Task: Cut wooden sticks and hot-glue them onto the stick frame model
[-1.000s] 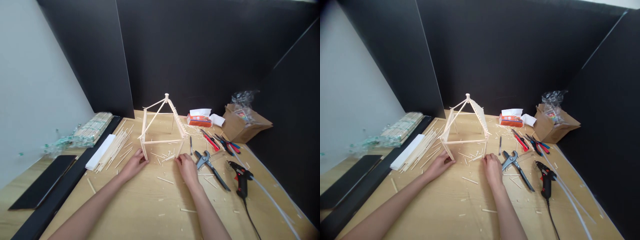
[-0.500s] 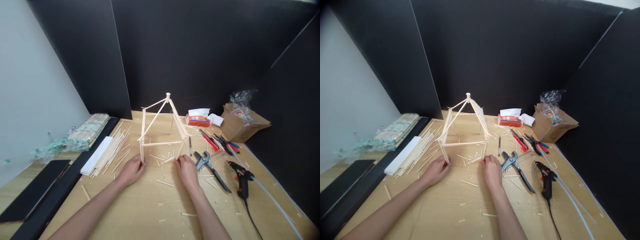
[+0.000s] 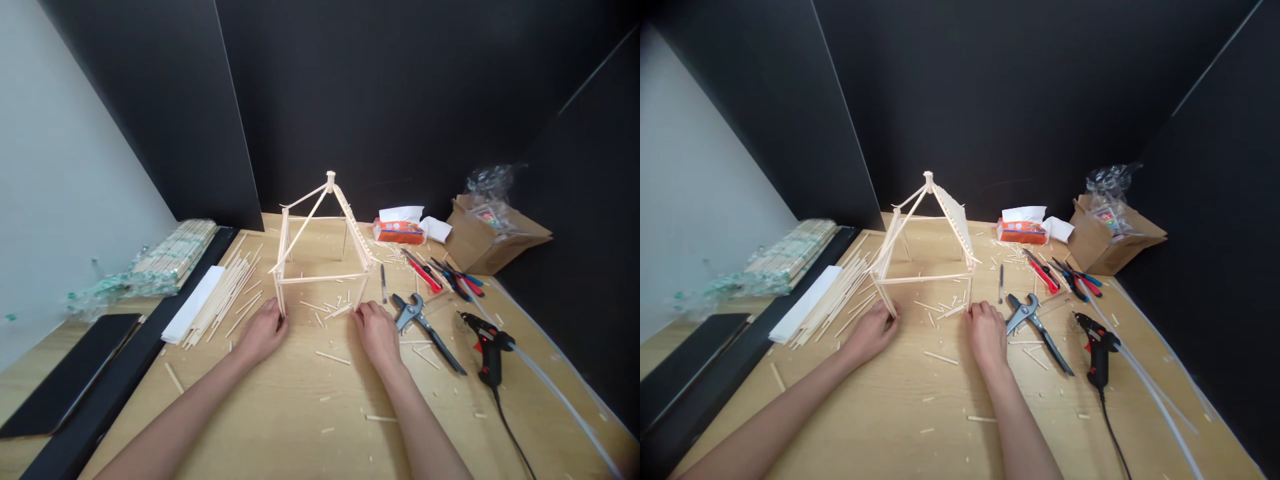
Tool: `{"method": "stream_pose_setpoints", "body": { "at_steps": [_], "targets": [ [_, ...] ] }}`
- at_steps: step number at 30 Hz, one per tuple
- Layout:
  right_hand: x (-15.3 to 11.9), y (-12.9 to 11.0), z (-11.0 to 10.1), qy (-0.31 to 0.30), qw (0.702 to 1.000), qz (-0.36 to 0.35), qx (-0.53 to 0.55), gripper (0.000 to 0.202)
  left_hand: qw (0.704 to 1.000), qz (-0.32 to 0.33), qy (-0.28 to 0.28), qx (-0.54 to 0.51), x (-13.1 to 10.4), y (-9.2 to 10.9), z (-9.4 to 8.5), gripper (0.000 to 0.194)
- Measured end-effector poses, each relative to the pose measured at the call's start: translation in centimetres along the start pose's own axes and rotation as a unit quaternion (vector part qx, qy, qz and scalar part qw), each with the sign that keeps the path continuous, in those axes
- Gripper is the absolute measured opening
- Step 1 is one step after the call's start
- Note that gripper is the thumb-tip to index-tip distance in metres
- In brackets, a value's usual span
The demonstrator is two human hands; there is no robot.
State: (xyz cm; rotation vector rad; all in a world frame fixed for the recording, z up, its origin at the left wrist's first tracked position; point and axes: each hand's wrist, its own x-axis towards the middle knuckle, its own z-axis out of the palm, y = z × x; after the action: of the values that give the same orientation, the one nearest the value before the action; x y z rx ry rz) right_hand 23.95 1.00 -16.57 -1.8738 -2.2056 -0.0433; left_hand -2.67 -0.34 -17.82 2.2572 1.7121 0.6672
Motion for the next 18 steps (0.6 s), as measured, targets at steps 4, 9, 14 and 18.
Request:
{"method": "stream_pose_setpoints", "body": {
  "at_steps": [4, 9, 14, 18],
  "targets": [
    [0.01, 0.05, 0.04, -0.001, 1.000, -0.001, -0.002, 0.019, 1.000, -0.002, 0.000, 0.002, 0.01, -0.16, 0.01, 0.009],
    [-0.06, 0.13, 0.00, -0.001, 1.000, -0.003, 0.001, 0.018, 1.000, -0.004, 0.000, 0.003, 0.04, -0.25, 0.08, 0.010],
    [-0.11, 0.24, 0.16, -0.002, 1.000, 0.002, 0.001, 0.018, 1.000, -0.005, 0.000, 0.004, 0.07, -0.18, 0.02, 0.010],
    [-0.10, 0.29, 0.28, 0.001, 1.000, -0.001, 0.002, 0.017, 1.000, -0.008, -0.002, 0.005, -0.01, -0.17, -0.04, 0.009]
  ]
}}
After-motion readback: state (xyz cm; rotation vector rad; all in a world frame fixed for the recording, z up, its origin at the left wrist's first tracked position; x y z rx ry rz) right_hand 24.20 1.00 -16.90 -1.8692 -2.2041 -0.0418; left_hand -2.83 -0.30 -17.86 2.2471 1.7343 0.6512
